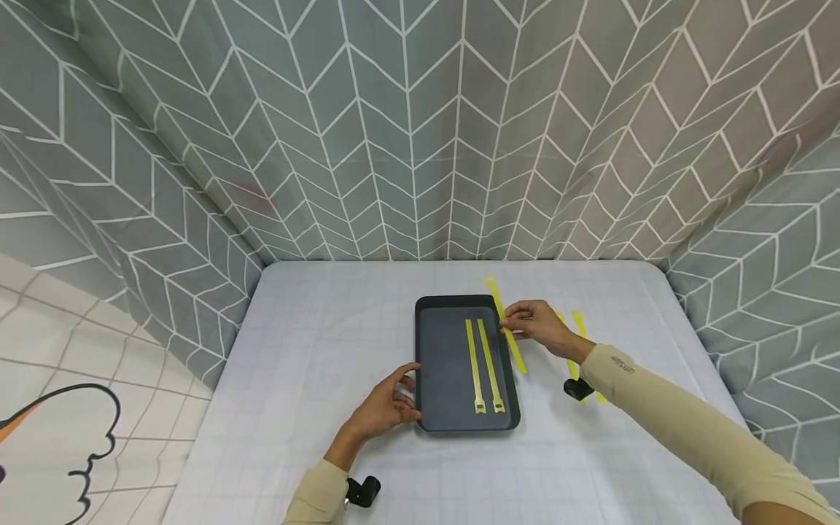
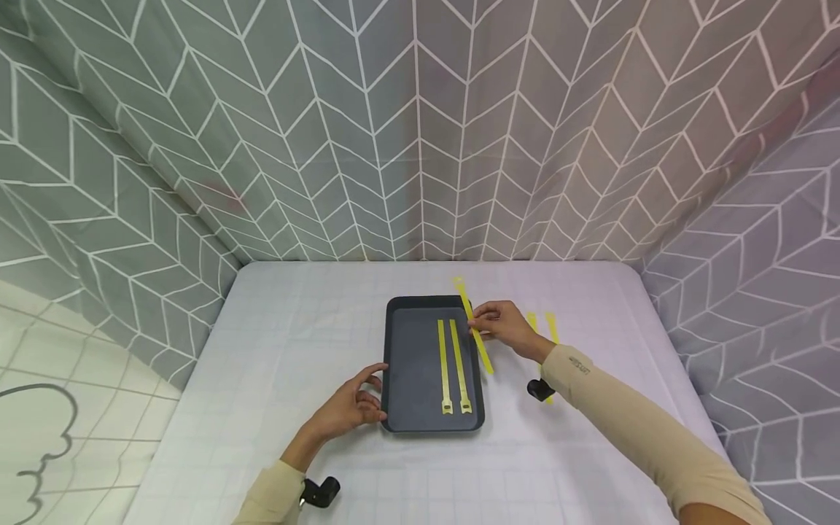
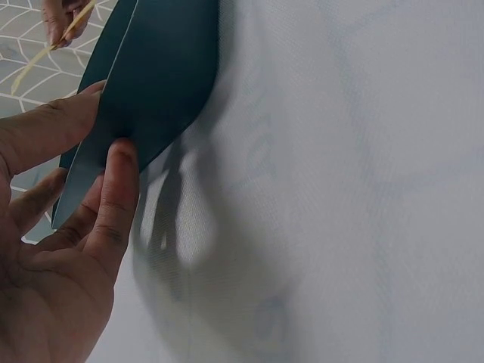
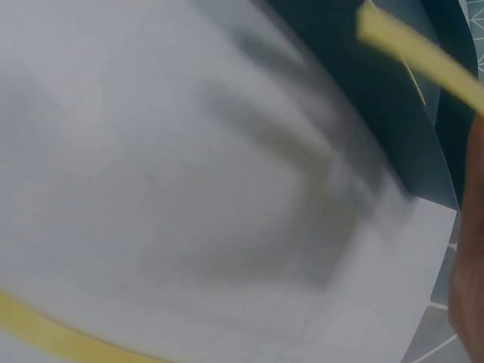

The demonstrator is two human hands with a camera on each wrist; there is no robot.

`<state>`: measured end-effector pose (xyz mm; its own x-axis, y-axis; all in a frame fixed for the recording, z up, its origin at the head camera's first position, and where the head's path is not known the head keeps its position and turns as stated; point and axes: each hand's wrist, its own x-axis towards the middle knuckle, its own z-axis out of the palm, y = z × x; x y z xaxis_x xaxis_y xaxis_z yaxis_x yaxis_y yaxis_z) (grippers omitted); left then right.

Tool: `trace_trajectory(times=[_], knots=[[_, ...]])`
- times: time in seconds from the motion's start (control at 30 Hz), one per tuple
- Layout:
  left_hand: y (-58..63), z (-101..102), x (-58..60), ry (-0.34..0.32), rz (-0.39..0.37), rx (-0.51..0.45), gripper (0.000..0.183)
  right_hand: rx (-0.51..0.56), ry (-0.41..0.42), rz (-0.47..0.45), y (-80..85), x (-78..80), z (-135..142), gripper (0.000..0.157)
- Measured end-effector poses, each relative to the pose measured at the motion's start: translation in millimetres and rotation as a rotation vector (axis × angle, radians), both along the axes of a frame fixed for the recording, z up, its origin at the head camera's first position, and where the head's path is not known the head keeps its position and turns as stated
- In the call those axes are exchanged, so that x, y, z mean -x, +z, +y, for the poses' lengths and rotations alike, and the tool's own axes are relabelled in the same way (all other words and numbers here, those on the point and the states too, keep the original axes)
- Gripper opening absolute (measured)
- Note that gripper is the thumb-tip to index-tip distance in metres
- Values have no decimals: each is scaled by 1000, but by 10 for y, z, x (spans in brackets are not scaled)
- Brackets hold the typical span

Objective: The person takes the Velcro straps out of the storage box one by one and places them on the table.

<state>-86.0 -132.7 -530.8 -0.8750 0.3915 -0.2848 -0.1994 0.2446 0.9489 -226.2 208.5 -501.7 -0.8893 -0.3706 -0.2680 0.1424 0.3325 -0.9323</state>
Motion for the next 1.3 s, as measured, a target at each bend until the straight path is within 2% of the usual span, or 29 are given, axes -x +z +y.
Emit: trace_trajectory(times=[0.23,0.43,0.63,1.0,1.3], knots=[[-6,2,10,-7,-2,-4,88,-86,-93,-64,23,-31,59,33],[-12,10,11,-3,1,1,88,-131,-116,-127,-60,-58,205,34],[-3,2,14,2,2,5,88,-157,-175,-159,-91,-120,284,35],[-21,-5,21,2,11,7,88,-207,-167,-186,-94,-195,411,35],[-29,-4,13,-3,5,-4,88,-337,-205,-224,-121,-225,495,35]])
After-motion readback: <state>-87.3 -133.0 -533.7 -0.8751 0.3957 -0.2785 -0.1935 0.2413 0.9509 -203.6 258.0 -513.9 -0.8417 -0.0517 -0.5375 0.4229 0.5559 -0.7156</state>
